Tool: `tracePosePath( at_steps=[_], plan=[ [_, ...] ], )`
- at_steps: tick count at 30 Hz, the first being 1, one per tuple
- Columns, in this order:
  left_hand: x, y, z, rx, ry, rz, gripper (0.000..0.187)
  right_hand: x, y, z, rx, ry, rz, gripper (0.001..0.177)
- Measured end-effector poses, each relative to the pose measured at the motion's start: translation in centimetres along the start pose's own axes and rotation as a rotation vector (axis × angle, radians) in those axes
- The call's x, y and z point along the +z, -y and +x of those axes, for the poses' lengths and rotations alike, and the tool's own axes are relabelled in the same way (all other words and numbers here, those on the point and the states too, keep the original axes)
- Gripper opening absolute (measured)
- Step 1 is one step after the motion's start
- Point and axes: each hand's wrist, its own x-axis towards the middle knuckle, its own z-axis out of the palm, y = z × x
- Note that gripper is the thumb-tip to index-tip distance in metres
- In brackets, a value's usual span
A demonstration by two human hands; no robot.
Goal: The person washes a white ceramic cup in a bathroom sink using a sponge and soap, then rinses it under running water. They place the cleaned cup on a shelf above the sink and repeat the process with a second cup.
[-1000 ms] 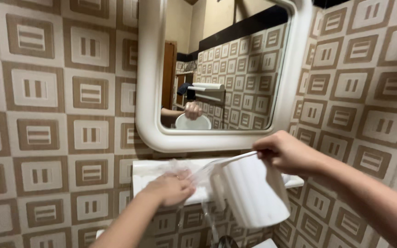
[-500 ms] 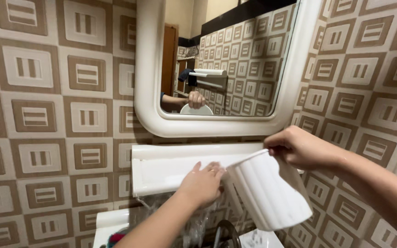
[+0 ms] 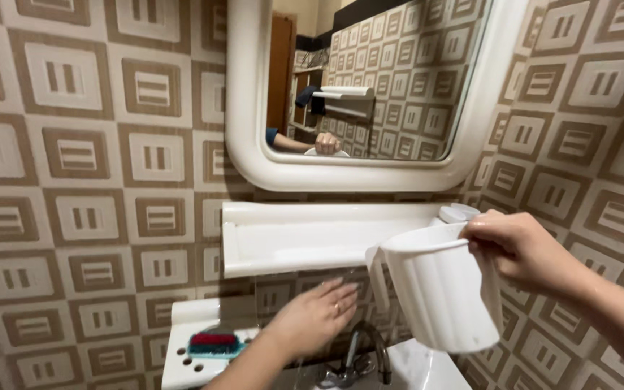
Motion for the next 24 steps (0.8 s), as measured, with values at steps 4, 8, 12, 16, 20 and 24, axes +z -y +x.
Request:
tracePosePath(
  at_steps=[4,8,12,16,20,24],
  plan=[
    [1.5,-3.7,-4.5,-0.178,0.235,-0.206,0.032,2.7,1.3,-1.5,-0.181,0.045,0.068,0.016],
    [-0.6,-3.9,-8.0,-0.508,0.288,-0.271,0.051,7.5,4.8,-1.5,-0.262,0.215,0.194,0.017],
    [-3.4,-2.9,-10.8,-0.893,0.716,-0.343,0.073,12.4,9.6,0.2,-0.357,0.338,0.231,0.009],
    [0.5,-2.4,-14.7,-0.790,0.592,-0.217,0.057,16.3,13.3,2.5,-0.370,0.423,0.208,0.004],
    [3.8,-1.8,-17.4,-0.577,0.571,-0.165,0.044,17.9,14.4,2.5,-0.350,0.418,0.208,0.004],
    [1.2,-1.9,-18.0,-0.636,0.289,-0.251,0.031,17.7,12.5,0.9,-0.453,0.225,0.217,0.008]
  ],
)
